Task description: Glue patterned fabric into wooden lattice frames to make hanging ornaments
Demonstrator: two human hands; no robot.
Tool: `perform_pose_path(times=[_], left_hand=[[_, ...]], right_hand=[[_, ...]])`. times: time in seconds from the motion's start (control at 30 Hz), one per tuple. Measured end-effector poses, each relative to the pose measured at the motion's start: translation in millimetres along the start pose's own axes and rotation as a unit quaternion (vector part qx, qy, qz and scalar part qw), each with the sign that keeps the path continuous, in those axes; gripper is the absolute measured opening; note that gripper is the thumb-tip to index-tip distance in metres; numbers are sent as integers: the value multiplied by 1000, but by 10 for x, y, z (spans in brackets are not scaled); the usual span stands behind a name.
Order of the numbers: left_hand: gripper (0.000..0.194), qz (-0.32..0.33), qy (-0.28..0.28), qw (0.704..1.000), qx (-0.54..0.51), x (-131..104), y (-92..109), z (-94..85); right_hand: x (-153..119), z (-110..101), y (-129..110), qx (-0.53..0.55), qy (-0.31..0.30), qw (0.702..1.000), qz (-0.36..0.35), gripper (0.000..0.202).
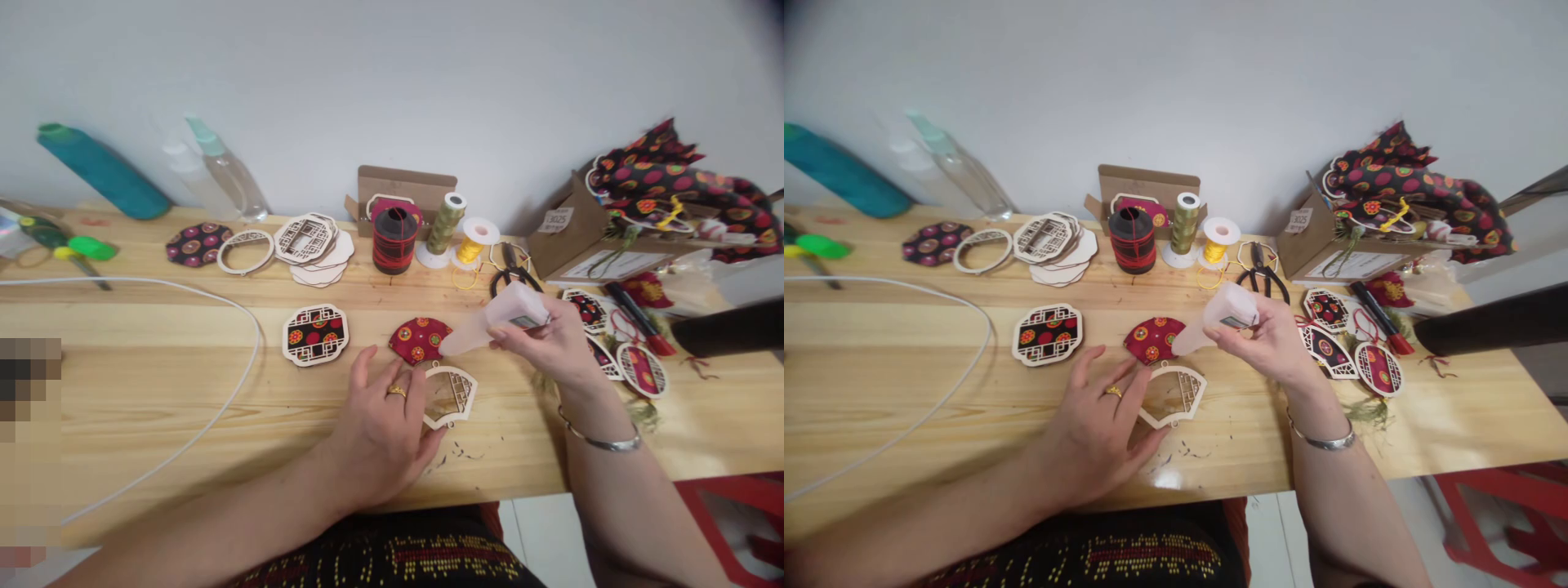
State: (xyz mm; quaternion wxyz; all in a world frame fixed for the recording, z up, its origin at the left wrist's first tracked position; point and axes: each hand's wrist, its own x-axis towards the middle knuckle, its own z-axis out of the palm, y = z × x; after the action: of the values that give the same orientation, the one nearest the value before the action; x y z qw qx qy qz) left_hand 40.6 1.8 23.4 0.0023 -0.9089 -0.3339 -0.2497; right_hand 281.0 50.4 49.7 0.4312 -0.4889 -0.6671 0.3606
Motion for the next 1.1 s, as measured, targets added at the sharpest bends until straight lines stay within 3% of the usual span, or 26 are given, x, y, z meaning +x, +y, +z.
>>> perform_pose_path(times=[0.33, 0.5, 0.67, 0.83, 1.03, 1.1], left_hand=[[49, 14, 1, 1000, 1, 6, -12, 15], [49, 17, 0, 1000, 0, 8, -25, 24], [49, 24, 16, 1000, -3, 33, -32, -20], [50, 53, 9, 998, -35, 20, -35, -29], [53, 117, -26, 990, -77, 11, -50, -30], [53, 112, -35, 989, -86, 20, -53, -40]], right_hand=[[17, 0, -15, -15, -21, 1000, -15, 12], [29, 12, 28, 80, 71, 994, 35, 19], [89, 4, 48, 248, 136, 958, 42, 27], [68, -33, -6, 311, 100, 944, 56, 44], [29, -15, -80, 327, 14, 945, 1, 63], [48, 15, -88, 340, 4, 940, 11, 57]])
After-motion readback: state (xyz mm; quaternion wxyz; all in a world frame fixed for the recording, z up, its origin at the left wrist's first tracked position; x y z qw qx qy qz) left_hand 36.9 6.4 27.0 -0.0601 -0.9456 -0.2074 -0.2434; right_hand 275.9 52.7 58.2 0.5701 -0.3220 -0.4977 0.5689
